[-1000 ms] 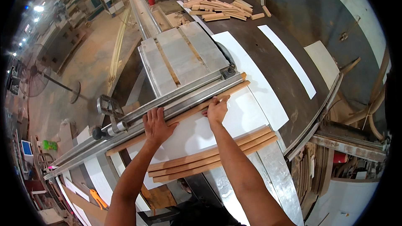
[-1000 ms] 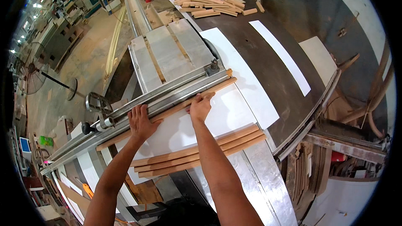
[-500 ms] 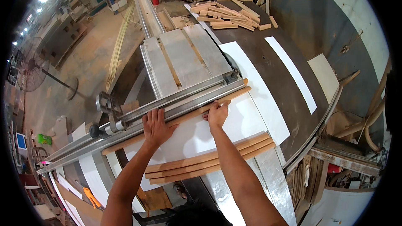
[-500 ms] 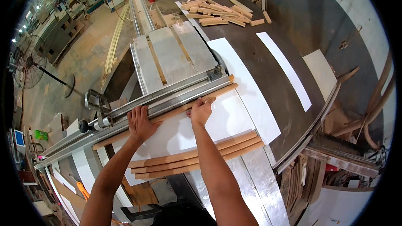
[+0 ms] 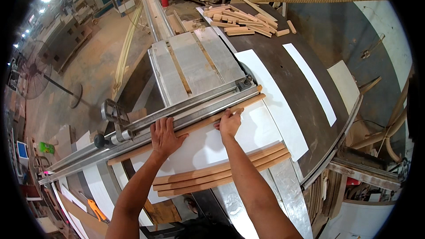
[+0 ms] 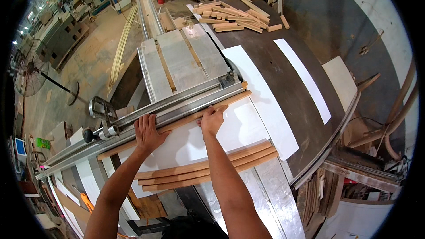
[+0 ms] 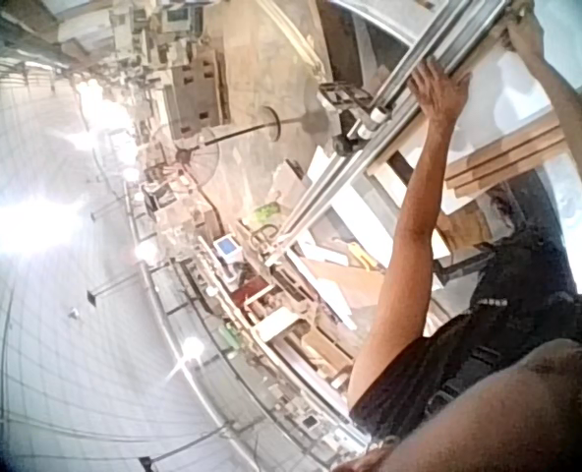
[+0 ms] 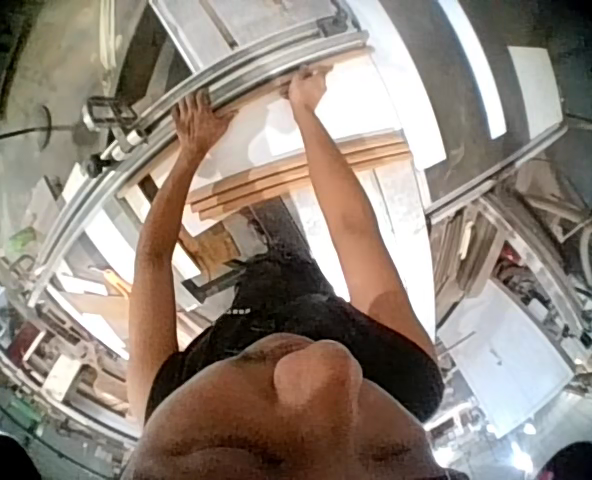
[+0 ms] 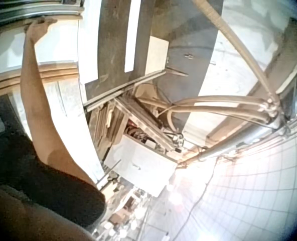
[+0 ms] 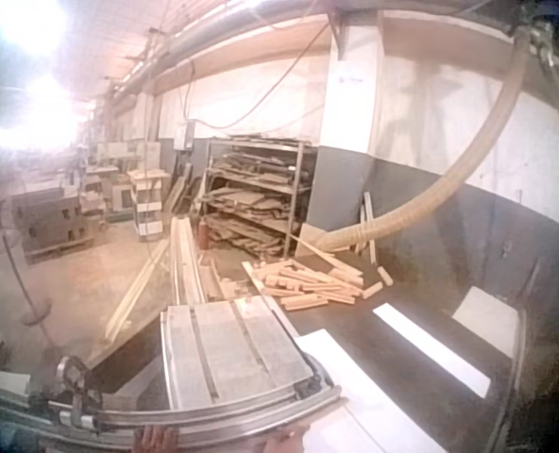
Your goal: The person unwraps a bundle of wooden planks and uses a table saw to cut them into smaller pieces. They repeatedly feed the planks through the saw, collect the cut pieces, and stack them on the table.
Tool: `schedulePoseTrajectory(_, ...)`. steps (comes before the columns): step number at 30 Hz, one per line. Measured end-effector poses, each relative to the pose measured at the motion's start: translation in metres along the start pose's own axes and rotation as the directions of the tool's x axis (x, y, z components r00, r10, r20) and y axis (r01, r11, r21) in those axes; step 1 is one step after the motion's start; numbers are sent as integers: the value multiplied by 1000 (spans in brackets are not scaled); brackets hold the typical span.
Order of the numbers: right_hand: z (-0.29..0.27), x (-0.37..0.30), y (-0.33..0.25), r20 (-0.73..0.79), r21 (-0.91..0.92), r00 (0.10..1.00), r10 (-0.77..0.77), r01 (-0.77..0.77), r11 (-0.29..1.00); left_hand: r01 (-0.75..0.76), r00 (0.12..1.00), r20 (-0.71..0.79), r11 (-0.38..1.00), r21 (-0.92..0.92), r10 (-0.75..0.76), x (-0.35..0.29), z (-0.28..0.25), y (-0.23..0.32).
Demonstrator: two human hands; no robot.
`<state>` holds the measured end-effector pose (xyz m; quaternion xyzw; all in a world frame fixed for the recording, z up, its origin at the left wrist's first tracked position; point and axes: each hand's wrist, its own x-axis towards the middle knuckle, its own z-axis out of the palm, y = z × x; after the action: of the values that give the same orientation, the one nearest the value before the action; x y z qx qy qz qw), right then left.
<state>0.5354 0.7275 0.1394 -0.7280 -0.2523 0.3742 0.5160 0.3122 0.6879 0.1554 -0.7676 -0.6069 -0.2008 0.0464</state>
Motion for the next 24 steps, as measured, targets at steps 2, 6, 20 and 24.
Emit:
schedulePoseTrajectory(2,-1,1,0,2,-1,1000,-2,2,1000,4,1000,8,1000,-3,-4,1,0,1)
schedulePoseTrajectory(6,0,0,-1,7,4,1000,-4,4,1000,3,1000,-3,1000,-7,-3,0,2,0)
schedulePoseTrajectory(20,2,1,5,-5,7,1000,-25,25,1000,-12,999,-37,1000,8,12,-3,6,-2)
schedulePoseTrajectory(24,2,6,8,-5,34,999,-33,33,999,7,1000,-15,1000,11,-7,-2,4,1)
